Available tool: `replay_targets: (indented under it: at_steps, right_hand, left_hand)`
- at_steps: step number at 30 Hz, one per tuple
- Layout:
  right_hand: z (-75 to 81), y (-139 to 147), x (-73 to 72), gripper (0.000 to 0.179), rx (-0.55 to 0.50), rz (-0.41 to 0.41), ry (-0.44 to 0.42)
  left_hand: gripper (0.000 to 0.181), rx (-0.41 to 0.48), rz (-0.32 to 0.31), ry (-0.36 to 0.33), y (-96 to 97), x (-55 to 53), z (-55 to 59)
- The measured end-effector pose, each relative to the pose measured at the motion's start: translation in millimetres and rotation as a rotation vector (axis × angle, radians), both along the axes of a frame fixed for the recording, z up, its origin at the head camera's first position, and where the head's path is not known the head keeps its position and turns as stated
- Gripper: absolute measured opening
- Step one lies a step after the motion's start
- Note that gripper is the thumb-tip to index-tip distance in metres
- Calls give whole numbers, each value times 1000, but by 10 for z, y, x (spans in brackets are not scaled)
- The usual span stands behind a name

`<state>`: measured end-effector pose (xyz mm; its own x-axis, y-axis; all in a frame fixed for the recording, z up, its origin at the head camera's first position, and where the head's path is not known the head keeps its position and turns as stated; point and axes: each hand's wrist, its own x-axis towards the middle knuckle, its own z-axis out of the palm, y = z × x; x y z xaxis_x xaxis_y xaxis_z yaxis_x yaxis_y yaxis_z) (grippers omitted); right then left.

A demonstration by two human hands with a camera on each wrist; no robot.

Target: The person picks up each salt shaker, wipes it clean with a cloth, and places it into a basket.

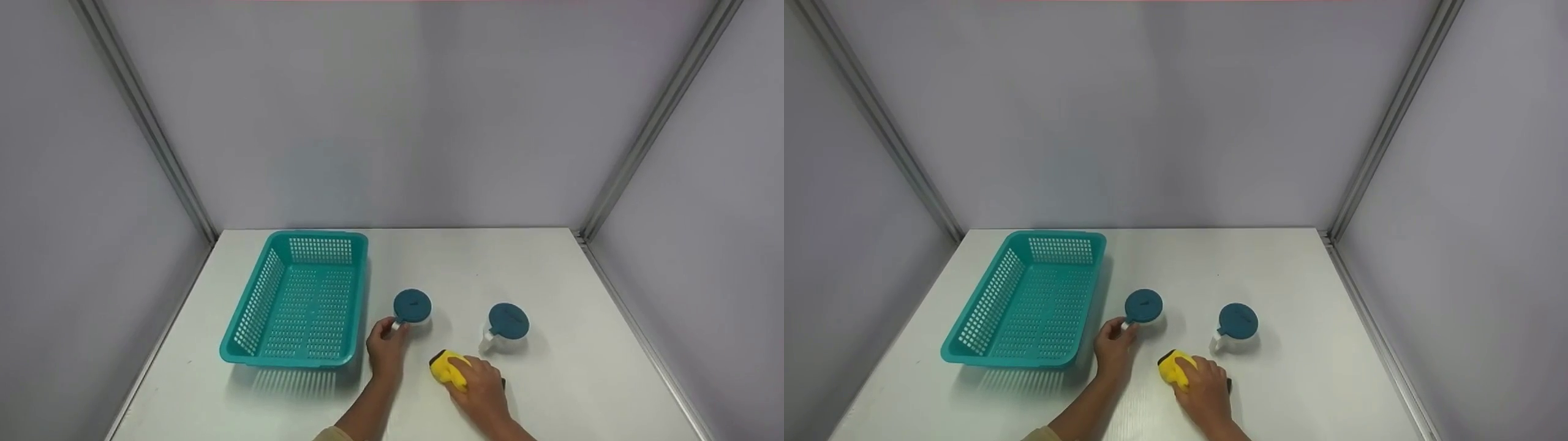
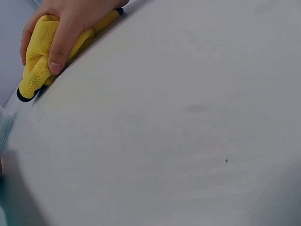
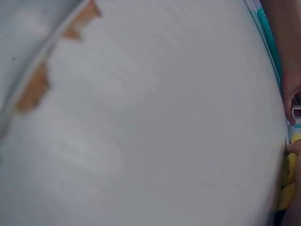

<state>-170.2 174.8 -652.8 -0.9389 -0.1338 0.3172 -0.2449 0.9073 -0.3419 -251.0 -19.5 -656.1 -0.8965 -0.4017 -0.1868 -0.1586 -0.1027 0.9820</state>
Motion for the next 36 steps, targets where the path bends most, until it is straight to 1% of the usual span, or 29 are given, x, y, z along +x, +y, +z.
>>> replay_targets:
  at_steps: [5,9,10,15,18,21,25,27,31,36]
  right_hand:
    - [1,-5,6,46,6,-1,7]
    - [5,0,13,45,13,12,51]
    - [4,1,14,45,13,17,66]
    - [7,1,15,46,16,29,131]
    - [17,-9,14,45,22,23,138]
    - [28,-22,11,46,16,14,132]
    - [32,-68,12,46,-24,-15,135]
    - [45,-98,12,46,-55,-27,149]
    - [100,-146,4,47,-139,-39,183]
    - [182,-153,-13,47,-227,-58,230]
  left_hand:
    - [30,6,23,-27,-24,-4,6]
    - [31,14,24,-17,-44,8,29]
    - [31,16,20,-8,-50,15,34]
    - [33,41,-8,-2,-76,44,69]
    - [35,77,-20,-19,-85,51,101]
    - [35,115,-29,-18,-79,59,153]
    - [33,135,-59,31,-64,86,217]
    - [32,125,-76,60,-59,107,246]
    - [29,68,-101,104,-51,141,316]
    - [24,61,-120,156,-42,187,438]
